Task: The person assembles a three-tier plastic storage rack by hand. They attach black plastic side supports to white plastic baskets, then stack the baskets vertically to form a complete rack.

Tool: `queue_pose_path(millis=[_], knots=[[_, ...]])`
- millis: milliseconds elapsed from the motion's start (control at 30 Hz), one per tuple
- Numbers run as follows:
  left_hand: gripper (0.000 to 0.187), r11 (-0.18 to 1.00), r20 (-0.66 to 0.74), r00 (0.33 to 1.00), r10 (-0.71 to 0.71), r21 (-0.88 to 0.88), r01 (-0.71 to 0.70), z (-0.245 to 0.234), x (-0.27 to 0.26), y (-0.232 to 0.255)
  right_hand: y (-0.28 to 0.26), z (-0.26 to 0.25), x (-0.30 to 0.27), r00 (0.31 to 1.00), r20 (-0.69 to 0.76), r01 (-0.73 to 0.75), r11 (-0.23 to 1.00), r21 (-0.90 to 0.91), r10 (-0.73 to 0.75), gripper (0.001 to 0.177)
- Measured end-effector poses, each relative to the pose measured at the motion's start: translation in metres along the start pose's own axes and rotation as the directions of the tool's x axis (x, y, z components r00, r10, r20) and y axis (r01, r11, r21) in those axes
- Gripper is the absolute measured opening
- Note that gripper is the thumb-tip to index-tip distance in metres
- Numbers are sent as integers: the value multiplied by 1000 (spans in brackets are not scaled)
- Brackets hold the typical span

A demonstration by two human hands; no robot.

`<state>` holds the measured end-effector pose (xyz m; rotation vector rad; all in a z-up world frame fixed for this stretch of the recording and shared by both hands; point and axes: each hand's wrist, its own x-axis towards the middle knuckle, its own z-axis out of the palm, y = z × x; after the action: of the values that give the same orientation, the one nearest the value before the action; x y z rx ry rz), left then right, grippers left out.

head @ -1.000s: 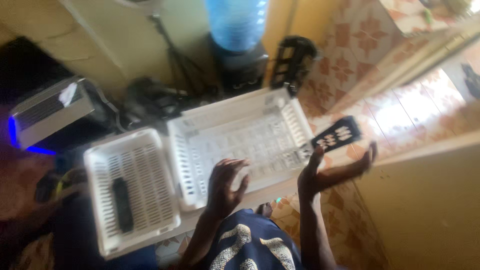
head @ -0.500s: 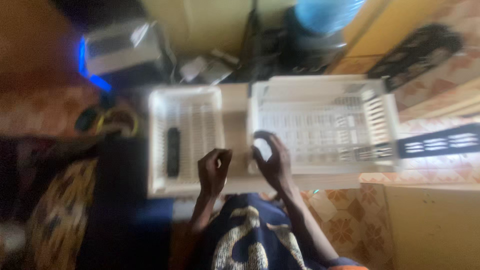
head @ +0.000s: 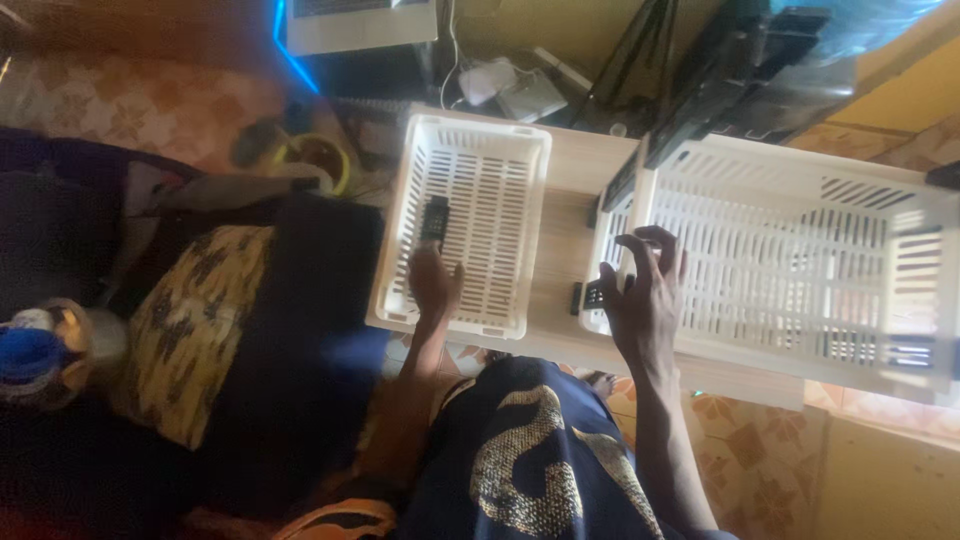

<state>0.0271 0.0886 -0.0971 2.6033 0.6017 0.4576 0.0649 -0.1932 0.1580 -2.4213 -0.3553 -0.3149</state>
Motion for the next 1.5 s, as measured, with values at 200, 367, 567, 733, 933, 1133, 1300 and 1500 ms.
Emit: queue_pose_path(millis=[200, 367, 567, 733, 933, 1133, 1300, 1500], knots=[[78, 983, -77, 993, 94, 163, -80, 39, 8, -32, 0, 2, -3, 999, -13, 29, 999, -22, -29, 34], [67, 988, 41, 999, 36, 148, -41, 39, 5, -30, -2, 2, -3, 1000, -8, 20, 999, -45, -21, 32], [111, 336, 454, 865, -214, -798, 501, 36, 21, -10, -1, 1, -4, 999, -20, 48, 998, -40, -49, 29], [70, -314, 549, 825, 134, -766, 561, 21, 14, 15, 2, 3, -3, 998, -21, 57, 998, -32, -58, 27], [45, -513, 645, 764, 17, -651, 560, -39, 17, 92, 20, 7, -5, 998, -58, -3, 976, 218, 16, 23], [38, -542, 484, 858, 174, -680, 493, -99, 24, 161, 60, -7, -9, 951, 96, -258, 583, 770, 293, 25], [38, -650, 348, 901, 260, -627, 430, -118, 20, 204, 77, -33, -20, 963, 222, -251, 797, 550, 150, 33], [25, -442, 296, 944, 147, -834, 330, -110, 7, 262, 78, -61, -22, 886, 455, -7, 979, 203, -88, 63]])
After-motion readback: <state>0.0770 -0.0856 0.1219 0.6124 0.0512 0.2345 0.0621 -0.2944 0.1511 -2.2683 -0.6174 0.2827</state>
